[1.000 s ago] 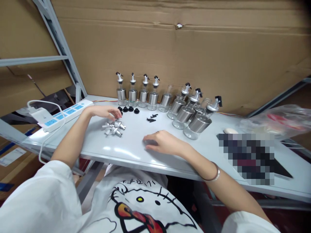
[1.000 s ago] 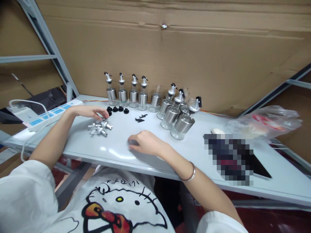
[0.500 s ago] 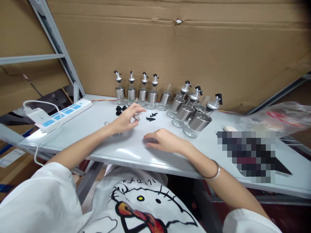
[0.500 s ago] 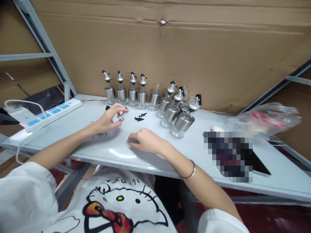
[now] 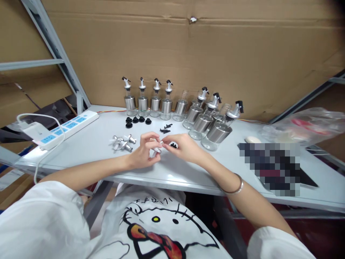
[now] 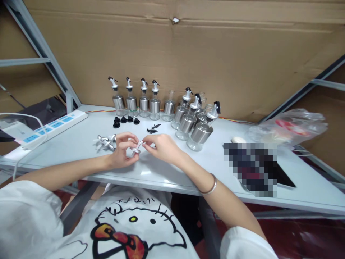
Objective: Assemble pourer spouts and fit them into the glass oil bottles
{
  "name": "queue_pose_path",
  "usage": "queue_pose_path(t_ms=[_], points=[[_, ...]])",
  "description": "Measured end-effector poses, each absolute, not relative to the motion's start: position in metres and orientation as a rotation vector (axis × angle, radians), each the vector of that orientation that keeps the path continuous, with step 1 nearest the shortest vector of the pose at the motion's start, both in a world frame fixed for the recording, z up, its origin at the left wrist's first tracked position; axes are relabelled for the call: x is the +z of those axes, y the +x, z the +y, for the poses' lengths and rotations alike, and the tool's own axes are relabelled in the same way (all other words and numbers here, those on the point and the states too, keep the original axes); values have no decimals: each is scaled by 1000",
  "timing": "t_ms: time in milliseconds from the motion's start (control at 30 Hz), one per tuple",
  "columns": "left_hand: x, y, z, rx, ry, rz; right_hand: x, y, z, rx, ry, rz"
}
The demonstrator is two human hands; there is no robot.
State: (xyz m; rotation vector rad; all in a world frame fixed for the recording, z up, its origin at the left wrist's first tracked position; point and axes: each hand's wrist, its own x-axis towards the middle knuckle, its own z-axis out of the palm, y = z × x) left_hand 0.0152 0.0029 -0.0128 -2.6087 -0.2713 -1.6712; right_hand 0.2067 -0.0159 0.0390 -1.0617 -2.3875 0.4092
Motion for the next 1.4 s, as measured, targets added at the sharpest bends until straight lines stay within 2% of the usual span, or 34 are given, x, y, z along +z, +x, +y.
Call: queue_pose_path(t_ms=[233, 567, 700, 1033, 1200, 1400], points=[[-13, 17, 2, -1661, -2603, -273, 35, 205, -13, 380, -859, -2248], [-3, 1, 24, -1459, -2632, -267, 38, 209, -11, 94, -817, -2246], [-1, 1, 23, -1374, -2920, -148, 40, 210, -12, 103, -887, -2260], [-5, 4, 14, -1045, -2993, -243, 38, 209, -10, 197, -765, -2343], [-5, 4, 14, -962, -3035, -370, 38, 212, -7, 186, -892, -2296], [-8, 6, 15, -881, -3026, -322, 41, 239, 13, -54, -1168, -2556]])
